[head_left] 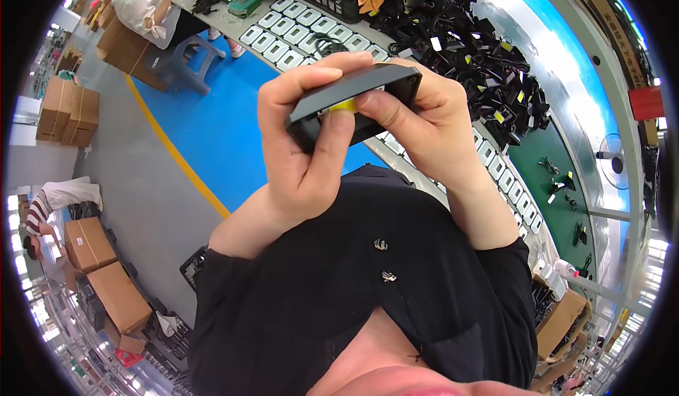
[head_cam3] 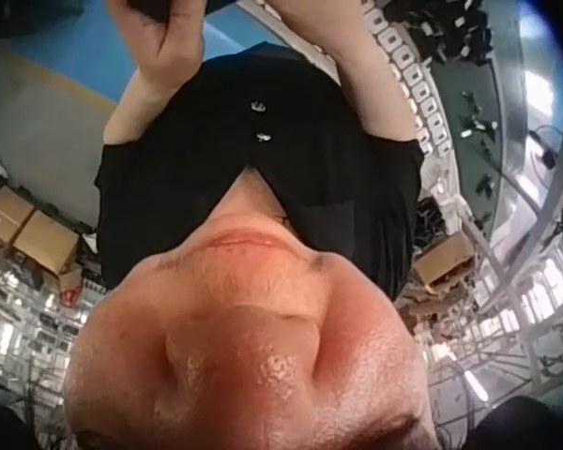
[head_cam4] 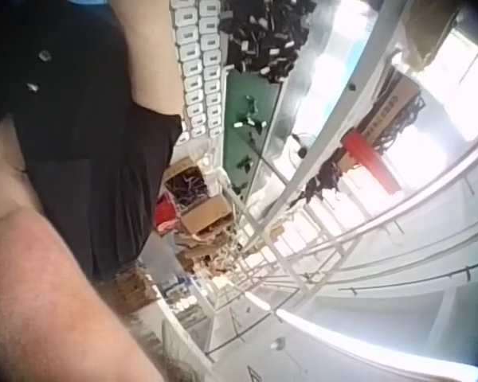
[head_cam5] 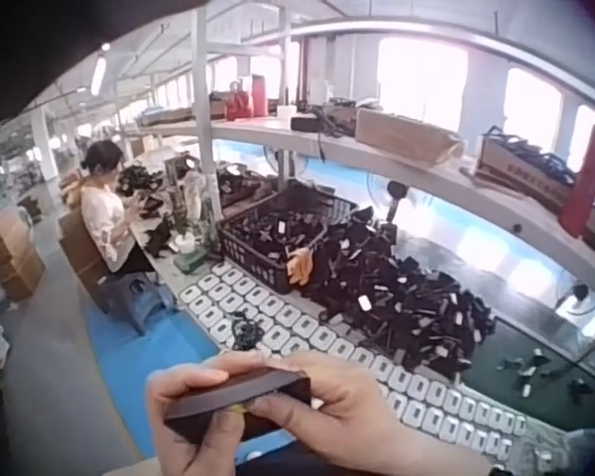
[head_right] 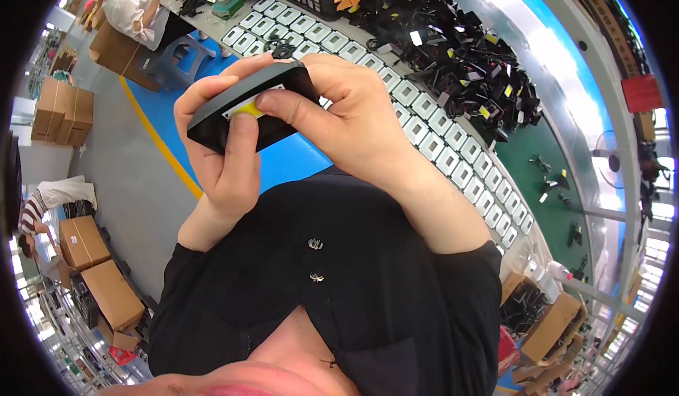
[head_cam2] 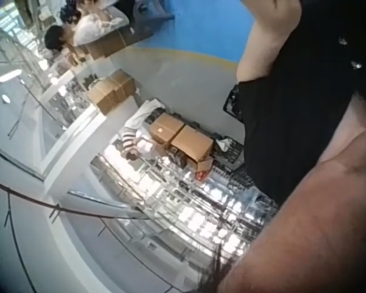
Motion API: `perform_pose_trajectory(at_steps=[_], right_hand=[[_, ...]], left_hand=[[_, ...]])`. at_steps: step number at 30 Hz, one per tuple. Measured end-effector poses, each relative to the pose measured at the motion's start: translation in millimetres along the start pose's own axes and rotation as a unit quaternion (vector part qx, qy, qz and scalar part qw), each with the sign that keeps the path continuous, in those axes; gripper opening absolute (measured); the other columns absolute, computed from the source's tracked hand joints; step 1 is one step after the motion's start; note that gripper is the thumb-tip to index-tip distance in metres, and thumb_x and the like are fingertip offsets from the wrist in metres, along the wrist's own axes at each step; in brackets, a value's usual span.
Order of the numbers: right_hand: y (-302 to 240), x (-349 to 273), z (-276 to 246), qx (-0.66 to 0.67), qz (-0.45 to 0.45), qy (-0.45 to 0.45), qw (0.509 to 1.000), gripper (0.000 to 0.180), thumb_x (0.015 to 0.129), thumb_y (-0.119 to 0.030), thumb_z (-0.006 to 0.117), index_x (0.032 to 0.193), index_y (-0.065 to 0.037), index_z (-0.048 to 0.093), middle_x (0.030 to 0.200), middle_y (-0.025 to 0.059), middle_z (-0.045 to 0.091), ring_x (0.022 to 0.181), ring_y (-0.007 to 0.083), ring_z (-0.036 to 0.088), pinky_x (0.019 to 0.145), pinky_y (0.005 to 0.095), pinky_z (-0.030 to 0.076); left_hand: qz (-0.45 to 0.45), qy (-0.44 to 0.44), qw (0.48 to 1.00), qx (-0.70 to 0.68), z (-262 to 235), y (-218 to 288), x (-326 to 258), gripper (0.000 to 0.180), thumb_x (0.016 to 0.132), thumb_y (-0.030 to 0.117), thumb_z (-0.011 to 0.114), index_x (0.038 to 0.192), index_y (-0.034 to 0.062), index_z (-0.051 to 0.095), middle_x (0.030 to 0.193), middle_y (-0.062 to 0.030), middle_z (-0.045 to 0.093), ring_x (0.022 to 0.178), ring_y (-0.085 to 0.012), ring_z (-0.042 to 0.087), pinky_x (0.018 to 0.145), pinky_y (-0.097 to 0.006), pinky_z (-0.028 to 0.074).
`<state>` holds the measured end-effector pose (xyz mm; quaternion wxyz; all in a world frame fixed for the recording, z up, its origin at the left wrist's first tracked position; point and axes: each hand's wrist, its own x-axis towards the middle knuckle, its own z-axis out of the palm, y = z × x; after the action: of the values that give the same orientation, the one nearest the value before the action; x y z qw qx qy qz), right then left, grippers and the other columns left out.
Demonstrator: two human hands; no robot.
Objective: Assembling small LED light modules into plastic fixture housings on a manufacturing line.
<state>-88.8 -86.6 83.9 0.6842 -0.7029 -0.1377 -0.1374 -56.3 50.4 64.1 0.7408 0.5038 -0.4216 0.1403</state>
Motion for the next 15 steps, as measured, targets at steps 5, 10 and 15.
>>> perform_pose_trajectory(at_steps=[5, 10, 15], right_hand=[[2, 8, 3, -0.073, -0.007, 0.025, 0.997, 0.013, 0.08, -0.014, 0.064, 0.084, -0.002, 0.066, 0.068, 0.0067, 0.06, 0.064, 0.013, 0.057, 0.058, 0.0251, 0.044], [15, 14, -2, -0.02, 0.15, -0.058, 0.987, 0.018, 0.085, -0.016, 0.059, 0.087, 0.001, 0.064, 0.073, 0.0025, 0.064, 0.068, 0.0046, 0.054, 0.058, 0.0244, 0.044], [65, 25, -14, 0.007, 0.379, -0.192, 0.905, 0.028, 0.078, -0.029, 0.067, 0.084, -0.002, 0.062, 0.071, 0.0007, 0.059, 0.059, 0.0059, 0.048, 0.053, 0.0211, 0.039]], left_hand=[[0.014, 0.029, 0.998, 0.045, -2, -14, -1, 0.025, 0.088, 0.0, 0.046, 0.111, -0.0012, 0.037, 0.109, -0.0218, 0.054, 0.1, -0.0239, 0.055, 0.089, -0.033, 0.042], [-0.113, 0.062, 0.988, 0.088, -14, -21, -15, 0.021, 0.088, 0.0, 0.05, 0.107, -0.0013, 0.044, 0.103, -0.0138, 0.058, 0.092, -0.0168, 0.057, 0.081, -0.028, 0.045], [-0.402, 0.007, 0.914, 0.051, -45, 0, -42, 0.049, 0.089, 0.006, 0.045, 0.133, 0.0023, 0.024, 0.13, -0.0143, 0.037, 0.087, -0.0152, 0.058, 0.066, -0.027, 0.048]])
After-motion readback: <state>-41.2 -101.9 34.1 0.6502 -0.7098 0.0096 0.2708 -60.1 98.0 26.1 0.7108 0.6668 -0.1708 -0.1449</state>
